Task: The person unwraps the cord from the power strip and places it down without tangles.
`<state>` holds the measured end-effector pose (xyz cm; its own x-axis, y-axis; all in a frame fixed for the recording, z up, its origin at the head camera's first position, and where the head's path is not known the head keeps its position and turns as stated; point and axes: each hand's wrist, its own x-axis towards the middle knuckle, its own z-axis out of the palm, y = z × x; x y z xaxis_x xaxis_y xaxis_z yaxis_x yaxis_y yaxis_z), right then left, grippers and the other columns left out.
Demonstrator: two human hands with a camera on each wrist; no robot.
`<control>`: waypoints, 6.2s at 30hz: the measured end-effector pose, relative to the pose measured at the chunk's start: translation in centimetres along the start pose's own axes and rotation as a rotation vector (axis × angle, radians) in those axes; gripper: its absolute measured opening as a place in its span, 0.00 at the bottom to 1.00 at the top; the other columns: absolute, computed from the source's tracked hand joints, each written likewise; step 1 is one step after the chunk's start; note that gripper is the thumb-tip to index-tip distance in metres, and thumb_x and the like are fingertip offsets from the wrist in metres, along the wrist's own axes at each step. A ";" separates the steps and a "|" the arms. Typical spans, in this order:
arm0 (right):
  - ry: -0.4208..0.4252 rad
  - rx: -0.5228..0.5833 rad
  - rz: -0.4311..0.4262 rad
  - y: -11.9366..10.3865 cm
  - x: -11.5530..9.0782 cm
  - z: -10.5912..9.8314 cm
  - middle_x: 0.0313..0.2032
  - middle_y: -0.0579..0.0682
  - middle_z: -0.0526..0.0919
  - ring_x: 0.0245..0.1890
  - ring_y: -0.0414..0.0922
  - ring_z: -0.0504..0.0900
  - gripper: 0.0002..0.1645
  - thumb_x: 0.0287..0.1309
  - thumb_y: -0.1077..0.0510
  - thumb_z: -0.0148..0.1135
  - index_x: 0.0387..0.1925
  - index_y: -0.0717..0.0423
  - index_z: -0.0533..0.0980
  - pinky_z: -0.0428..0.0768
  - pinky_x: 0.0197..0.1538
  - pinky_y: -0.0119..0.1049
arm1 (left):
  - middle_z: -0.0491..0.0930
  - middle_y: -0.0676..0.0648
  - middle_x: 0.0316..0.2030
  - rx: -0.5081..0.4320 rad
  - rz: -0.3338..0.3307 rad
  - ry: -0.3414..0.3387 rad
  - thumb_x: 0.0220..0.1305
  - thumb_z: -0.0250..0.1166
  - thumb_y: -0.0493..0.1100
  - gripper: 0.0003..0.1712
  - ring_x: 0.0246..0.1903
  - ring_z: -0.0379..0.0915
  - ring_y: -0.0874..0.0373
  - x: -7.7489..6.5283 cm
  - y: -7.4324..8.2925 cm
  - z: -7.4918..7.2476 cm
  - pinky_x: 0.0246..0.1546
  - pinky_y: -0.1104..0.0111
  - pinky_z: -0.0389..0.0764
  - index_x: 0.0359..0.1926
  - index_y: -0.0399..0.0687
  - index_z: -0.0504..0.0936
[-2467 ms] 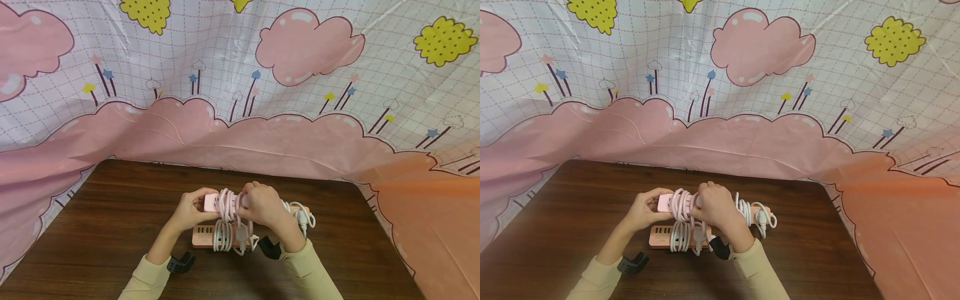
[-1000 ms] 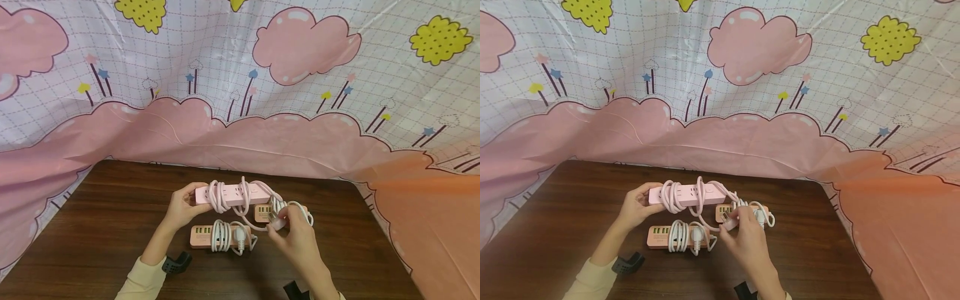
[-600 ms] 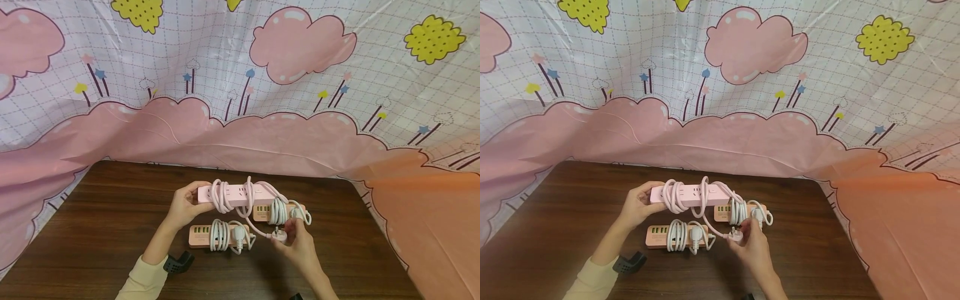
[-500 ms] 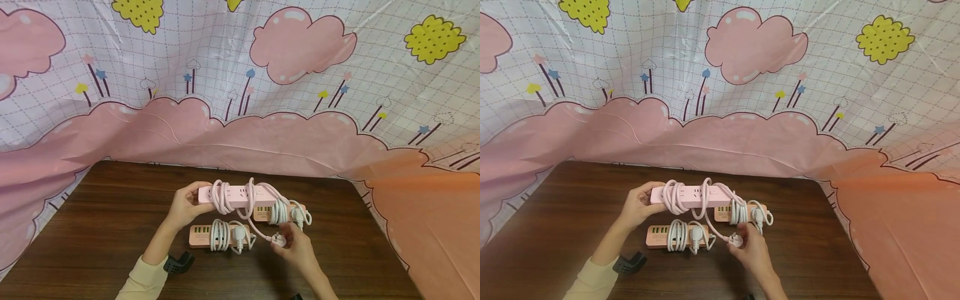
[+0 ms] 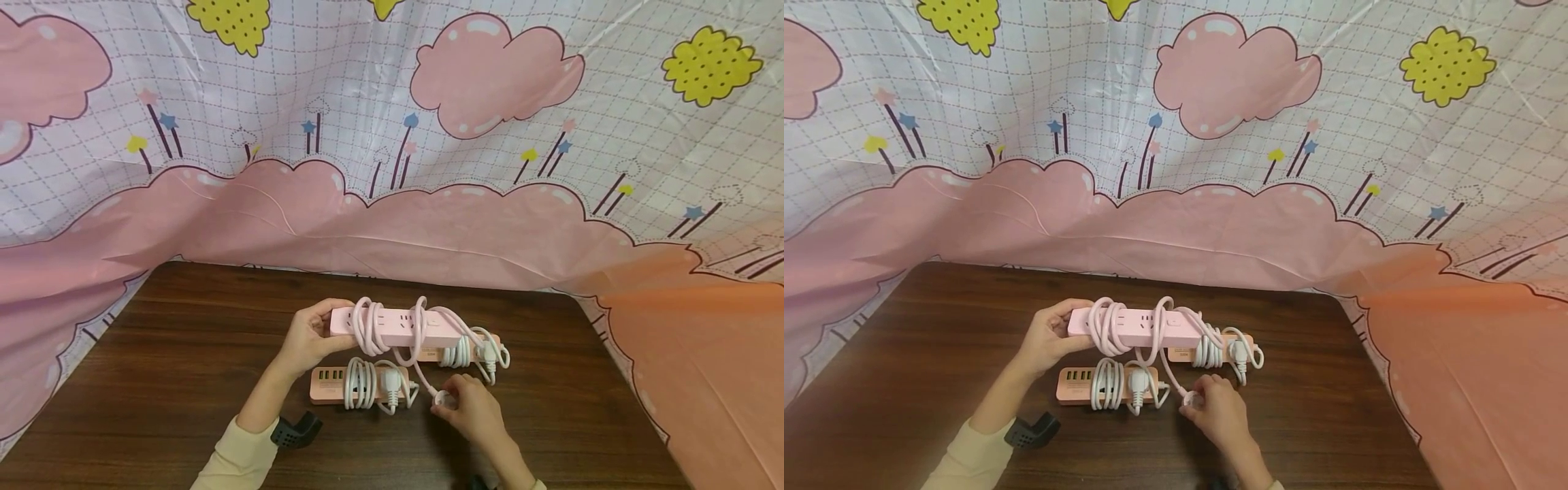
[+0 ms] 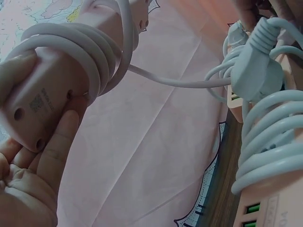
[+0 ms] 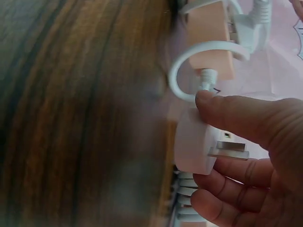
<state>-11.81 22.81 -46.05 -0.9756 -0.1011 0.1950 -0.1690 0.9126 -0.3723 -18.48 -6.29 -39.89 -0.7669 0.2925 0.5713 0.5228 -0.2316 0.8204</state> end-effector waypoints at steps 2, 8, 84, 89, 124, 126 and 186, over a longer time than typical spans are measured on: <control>-0.006 -0.010 -0.012 0.1 0.1 0.4 0.24 0.42 0.71 0.25 0.38 0.66 0.21 0.32 0.50 0.79 0.27 0.50 0.76 0.66 0.25 0.33 | 0.80 0.58 0.37 -0.002 0.008 -0.011 0.44 0.68 0.22 0.23 0.32 0.76 0.64 0.0 -0.1 0.0 0.29 0.73 0.79 0.45 0.20 0.72; 0.010 -0.034 -0.050 0.3 0.0 1.3 0.22 0.42 0.70 0.24 0.38 0.67 0.22 0.31 0.50 0.79 0.26 0.51 0.74 0.65 0.23 0.32 | 0.80 0.58 0.39 0.025 0.033 -0.037 0.44 0.68 0.21 0.23 0.33 0.76 0.64 -0.1 -0.4 0.1 0.31 0.72 0.79 0.44 0.22 0.73; 0.307 0.742 -0.020 0.0 6.7 -10.1 0.16 0.46 0.70 0.16 0.39 0.67 0.09 0.62 0.66 0.56 0.30 0.70 0.77 0.67 0.18 0.27 | 0.81 0.55 0.39 -0.032 0.045 -0.048 0.45 0.68 0.22 0.23 0.33 0.76 0.63 -0.2 0.4 -2.2 0.32 0.73 0.78 0.45 0.21 0.72; 0.398 0.961 -0.112 -0.3 6.1 -11.6 0.17 0.47 0.69 0.17 0.40 0.66 0.09 0.63 0.69 0.53 0.31 0.76 0.74 0.65 0.19 0.28 | 0.81 0.55 0.39 -0.023 0.034 -0.051 0.45 0.68 0.23 0.23 0.34 0.76 0.63 -0.4 0.1 -2.5 0.32 0.73 0.78 0.45 0.20 0.71; -0.331 0.563 -0.576 3.8 -0.7 -13.9 0.23 0.42 0.77 0.23 0.30 0.71 0.16 0.52 0.74 0.61 0.32 0.48 0.77 0.73 0.20 0.28 | 0.81 0.51 0.34 0.020 0.056 0.122 0.42 0.69 0.21 0.25 0.33 0.74 0.63 0.9 1.6 -2.9 0.29 0.75 0.77 0.45 0.22 0.73; -0.384 0.566 -0.557 4.1 -0.9 -13.3 0.22 0.42 0.76 0.23 0.28 0.70 0.14 0.52 0.73 0.62 0.30 0.49 0.77 0.73 0.19 0.27 | 0.81 0.52 0.34 0.024 0.056 0.121 0.42 0.69 0.21 0.25 0.32 0.74 0.64 1.0 1.7 -2.9 0.29 0.75 0.77 0.45 0.22 0.73; -0.145 0.576 -0.510 -4.3 5.1 -2.7 0.28 0.51 0.81 0.29 0.36 0.74 0.06 0.60 0.66 0.57 0.34 0.61 0.81 0.76 0.30 0.30 | 0.81 0.52 0.36 -0.031 0.073 0.041 0.44 0.68 0.21 0.24 0.33 0.74 0.63 0.5 1.5 -2.2 0.29 0.74 0.77 0.45 0.20 0.72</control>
<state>-15.65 19.43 -41.00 -0.7598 -0.5396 0.3625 -0.6086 0.3944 -0.6885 -18.93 -8.57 -38.37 -0.7424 0.2356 0.6271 0.5661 -0.2799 0.7753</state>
